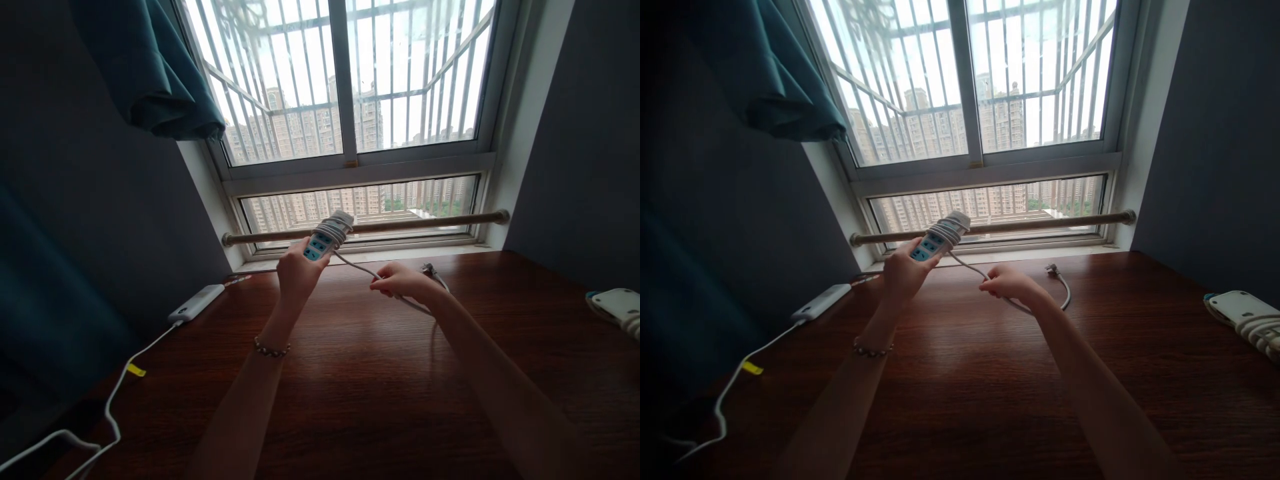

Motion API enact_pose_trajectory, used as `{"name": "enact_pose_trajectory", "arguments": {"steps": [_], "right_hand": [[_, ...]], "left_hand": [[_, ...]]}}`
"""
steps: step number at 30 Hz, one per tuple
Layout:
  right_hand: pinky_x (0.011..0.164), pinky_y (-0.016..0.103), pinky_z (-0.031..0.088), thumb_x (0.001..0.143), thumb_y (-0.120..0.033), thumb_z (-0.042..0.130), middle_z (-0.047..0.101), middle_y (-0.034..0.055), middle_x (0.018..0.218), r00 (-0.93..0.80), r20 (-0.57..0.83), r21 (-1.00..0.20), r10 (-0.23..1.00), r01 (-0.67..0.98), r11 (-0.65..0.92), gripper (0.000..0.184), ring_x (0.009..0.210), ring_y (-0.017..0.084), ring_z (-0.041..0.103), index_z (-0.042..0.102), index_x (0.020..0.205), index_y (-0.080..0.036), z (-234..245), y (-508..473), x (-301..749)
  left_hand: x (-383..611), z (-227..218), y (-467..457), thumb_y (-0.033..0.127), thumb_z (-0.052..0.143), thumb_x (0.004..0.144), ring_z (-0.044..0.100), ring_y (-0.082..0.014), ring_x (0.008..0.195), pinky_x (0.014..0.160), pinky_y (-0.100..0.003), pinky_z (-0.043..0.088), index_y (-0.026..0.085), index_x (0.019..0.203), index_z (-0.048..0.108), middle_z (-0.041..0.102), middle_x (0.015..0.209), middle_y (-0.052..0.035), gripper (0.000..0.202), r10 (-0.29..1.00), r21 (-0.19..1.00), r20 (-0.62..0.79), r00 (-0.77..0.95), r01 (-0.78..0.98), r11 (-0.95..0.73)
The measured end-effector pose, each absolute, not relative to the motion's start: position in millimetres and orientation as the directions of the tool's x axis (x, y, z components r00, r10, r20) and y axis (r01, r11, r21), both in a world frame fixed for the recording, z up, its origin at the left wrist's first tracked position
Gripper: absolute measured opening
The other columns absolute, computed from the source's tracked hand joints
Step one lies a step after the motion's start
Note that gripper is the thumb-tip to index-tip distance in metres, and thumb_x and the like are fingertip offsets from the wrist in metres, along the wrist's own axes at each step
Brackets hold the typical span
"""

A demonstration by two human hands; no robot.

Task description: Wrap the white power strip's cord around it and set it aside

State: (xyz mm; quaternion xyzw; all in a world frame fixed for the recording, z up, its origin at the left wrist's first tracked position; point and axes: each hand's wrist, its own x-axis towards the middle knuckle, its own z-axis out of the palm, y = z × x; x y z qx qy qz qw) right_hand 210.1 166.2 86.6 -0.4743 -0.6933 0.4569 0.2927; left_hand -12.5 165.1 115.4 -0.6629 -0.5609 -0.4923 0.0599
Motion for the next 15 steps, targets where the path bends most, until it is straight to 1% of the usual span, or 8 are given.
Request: {"name": "enact_pose_trajectory", "arguments": {"steps": [3,4,5,7,8,10,12,15], "right_hand": [[0.052,0.026,0.024,0.078,-0.016,0.057,0.049,0.0040,0.054,-0.296,0.173,-0.785,0.939,0.534,0.313,0.015,0.052,0.012,0.040,0.058,0.064,-0.011,104.0,152.5,214.0],[0.054,0.027,0.022,0.080,-0.019,0.057,0.050,0.0043,0.057,-0.257,0.289,-0.674,0.922,0.630,0.386,0.016,0.055,0.013,0.041,0.057,0.065,-0.012,109.1,147.0,213.9],[0.055,0.028,0.019,0.084,-0.025,0.056,0.051,0.0043,0.060,-0.254,0.424,-0.480,0.869,0.751,0.453,0.020,0.058,0.014,0.042,0.057,0.067,-0.014,113.5,141.7,213.4],[0.055,0.029,0.017,0.089,-0.035,0.053,0.055,0.0034,0.065,-0.353,0.531,-0.156,0.770,0.853,0.499,0.027,0.061,0.014,0.045,0.056,0.070,-0.016,119.3,133.0,211.9],[0.055,0.029,0.017,0.090,-0.039,0.051,0.057,0.0027,0.067,-0.412,0.538,-0.044,0.735,0.857,0.513,0.030,0.062,0.014,0.047,0.056,0.071,-0.016,120.8,130.6,211.5],[0.055,0.029,0.018,0.091,-0.041,0.050,0.060,0.0014,0.072,-0.475,0.542,0.034,0.693,0.837,0.546,0.032,0.065,0.015,0.051,0.058,0.073,-0.017,121.2,130.8,213.3],[0.056,0.029,0.019,0.090,-0.042,0.053,0.061,0.0001,0.076,-0.461,0.593,0.031,0.660,0.832,0.553,0.029,0.067,0.015,0.052,0.062,0.077,-0.018,118.5,137.7,219.7],[0.058,0.028,0.023,0.083,-0.042,0.063,0.059,-0.0015,0.072,-0.392,0.648,-0.147,0.653,0.777,0.613,0.023,0.065,0.012,0.050,0.067,0.079,-0.020,109.3,156.1,234.5]], "left_hand": [[-15.2,114.8,163.5,0.040,0.062,0.074,0.060,-0.0284,0.092,0.075,-0.035,0.043,0.017,0.111,0.059,0.066,0.101,-0.0122,0.043,0.668,0.220,0.742,0.048,0.925,-0.311],[-13.9,114.0,162.3,0.040,0.062,0.074,0.060,-0.0287,0.090,0.074,-0.035,0.043,0.017,0.111,0.059,0.066,0.099,-0.0122,0.043,0.684,0.168,0.724,0.091,0.938,-0.303],[-11.5,112.9,160.9,0.040,0.061,0.074,0.060,-0.0292,0.089,0.072,-0.035,0.043,0.017,0.111,0.058,0.065,0.098,-0.0123,0.043,0.698,0.123,0.705,0.127,0.947,-0.297],[-5.4,110.4,158.1,0.040,0.060,0.074,0.060,-0.0303,0.086,0.070,-0.036,0.042,0.016,0.108,0.059,0.065,0.096,-0.0127,0.041,0.729,0.046,0.655,0.199,0.952,-0.302],[-2.5,109.2,156.9,0.038,0.061,0.073,0.060,-0.0305,0.084,0.069,-0.036,0.041,0.016,0.106,0.061,0.066,0.094,-0.0126,0.039,0.742,0.012,0.621,0.254,0.943,-0.333],[1.2,107.6,155.7,0.035,0.064,0.071,0.060,-0.0292,0.083,0.067,-0.035,0.040,0.017,0.100,0.063,0.067,0.092,-0.0109,0.035,0.756,-0.016,0.522,0.396,0.890,-0.455],[1.4,108.0,155.5,0.035,0.068,0.067,0.061,-0.0255,0.079,0.066,-0.032,0.040,0.019,0.099,0.065,0.068,0.089,-0.0071,0.035,0.741,0.040,0.395,0.543,0.796,-0.604],[-2.8,112.9,153.5,0.038,0.073,0.063,0.060,-0.0201,0.075,0.067,-0.028,0.040,0.022,0.104,0.065,0.068,0.086,-0.0014,0.045,0.674,0.237,0.231,0.702,0.631,-0.739]]}}
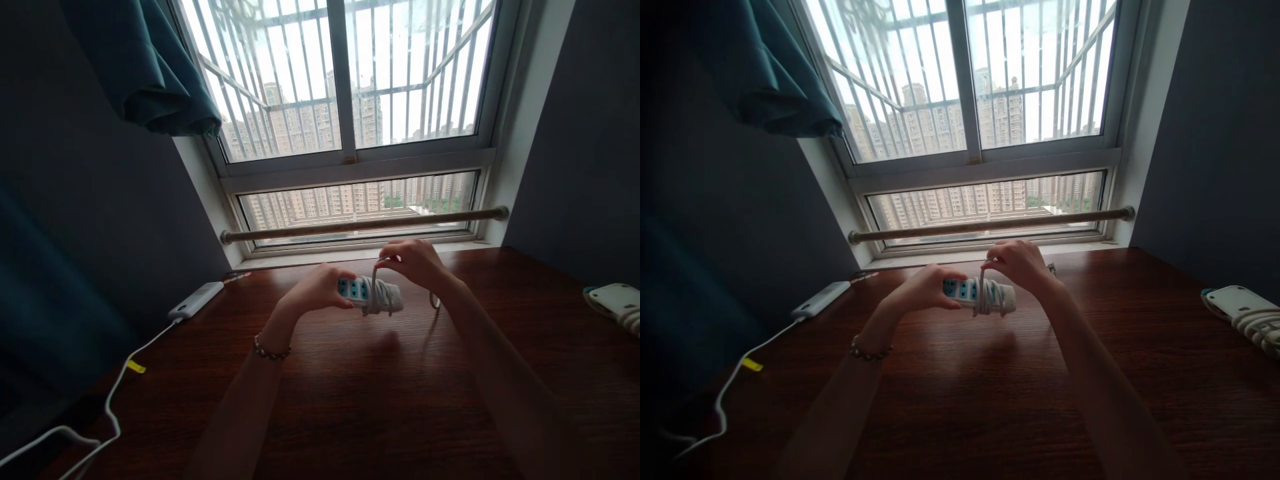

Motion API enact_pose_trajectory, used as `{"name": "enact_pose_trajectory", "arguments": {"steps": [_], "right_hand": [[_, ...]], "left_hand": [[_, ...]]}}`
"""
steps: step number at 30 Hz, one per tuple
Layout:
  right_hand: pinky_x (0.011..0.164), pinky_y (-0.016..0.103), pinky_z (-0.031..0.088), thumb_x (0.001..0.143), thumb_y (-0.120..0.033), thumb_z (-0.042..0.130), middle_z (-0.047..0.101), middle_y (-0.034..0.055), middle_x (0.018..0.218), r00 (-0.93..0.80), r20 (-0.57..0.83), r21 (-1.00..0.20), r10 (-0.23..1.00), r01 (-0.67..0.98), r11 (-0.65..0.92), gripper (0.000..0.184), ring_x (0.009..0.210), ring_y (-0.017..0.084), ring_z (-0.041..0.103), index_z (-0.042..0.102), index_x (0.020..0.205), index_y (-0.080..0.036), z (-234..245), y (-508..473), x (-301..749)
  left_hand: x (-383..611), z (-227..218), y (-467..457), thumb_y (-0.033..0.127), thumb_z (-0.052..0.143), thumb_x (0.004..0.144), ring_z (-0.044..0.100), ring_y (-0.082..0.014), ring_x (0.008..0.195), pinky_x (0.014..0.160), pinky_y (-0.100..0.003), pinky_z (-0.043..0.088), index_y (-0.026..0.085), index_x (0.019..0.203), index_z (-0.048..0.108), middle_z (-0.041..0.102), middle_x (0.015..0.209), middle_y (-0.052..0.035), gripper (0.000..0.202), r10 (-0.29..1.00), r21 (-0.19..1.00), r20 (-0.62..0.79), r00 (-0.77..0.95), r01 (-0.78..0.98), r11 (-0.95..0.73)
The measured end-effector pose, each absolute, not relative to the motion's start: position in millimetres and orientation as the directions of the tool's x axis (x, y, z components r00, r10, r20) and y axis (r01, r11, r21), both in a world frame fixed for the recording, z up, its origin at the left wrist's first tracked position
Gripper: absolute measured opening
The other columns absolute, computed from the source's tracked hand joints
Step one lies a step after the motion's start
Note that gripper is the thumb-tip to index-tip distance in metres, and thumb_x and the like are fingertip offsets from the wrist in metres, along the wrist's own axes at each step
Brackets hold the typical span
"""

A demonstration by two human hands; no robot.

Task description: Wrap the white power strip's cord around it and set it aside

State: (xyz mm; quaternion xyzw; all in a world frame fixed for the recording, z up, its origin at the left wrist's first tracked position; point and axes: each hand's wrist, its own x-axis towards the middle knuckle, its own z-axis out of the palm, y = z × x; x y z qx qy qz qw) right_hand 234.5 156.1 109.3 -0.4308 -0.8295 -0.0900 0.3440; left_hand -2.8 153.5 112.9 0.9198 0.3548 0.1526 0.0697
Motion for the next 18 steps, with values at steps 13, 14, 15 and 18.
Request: {"name": "enact_pose_trajectory", "arguments": {"steps": [13,14,15,18], "right_hand": [[0.051,0.026,0.032,0.073,-0.039,0.060,0.043,0.0038,0.059,-0.401,0.441,-0.867,0.803,0.043,0.497,0.029,0.056,0.013,0.041,0.054,0.060,-0.013,82.9,143.0,203.6],[0.057,0.027,0.037,0.072,-0.039,0.060,0.049,0.0059,0.066,-0.310,0.526,-0.826,0.792,0.035,0.562,0.027,0.063,0.016,0.046,0.056,0.064,-0.014,84.3,134.1,202.2],[0.066,0.029,0.041,0.073,-0.039,0.060,0.053,0.0078,0.078,-0.269,0.573,-0.794,0.774,0.050,0.606,0.025,0.075,0.018,0.050,0.059,0.072,-0.015,85.5,126.9,201.4],[0.067,0.031,0.042,0.075,-0.045,0.061,0.051,0.0079,0.079,-0.233,0.603,-0.777,0.763,0.041,0.628,0.029,0.076,0.019,0.049,0.054,0.074,-0.016,85.1,123.0,199.9]], "left_hand": [[-10.0,118.1,151.5,0.030,0.082,0.054,0.056,-0.0178,0.078,0.069,-0.027,0.044,0.014,0.108,0.065,0.066,0.088,-0.0045,0.059,0.620,0.776,0.177,0.765,0.279,-0.565],[-10.0,117.1,152.0,0.030,0.082,0.053,0.057,-0.0188,0.079,0.070,-0.028,0.044,0.013,0.107,0.065,0.066,0.090,-0.0053,0.059,0.615,0.781,0.170,0.770,0.276,-0.561],[-9.8,116.3,152.4,0.030,0.083,0.052,0.058,-0.0197,0.080,0.071,-0.029,0.044,0.013,0.107,0.065,0.067,0.091,-0.0058,0.060,0.612,0.786,0.166,0.773,0.271,-0.556],[-8.4,115.1,152.9,0.028,0.084,0.051,0.058,-0.0194,0.080,0.072,-0.029,0.043,0.013,0.107,0.065,0.067,0.089,-0.0052,0.060,0.623,0.803,0.186,0.760,0.248,-0.542]]}}
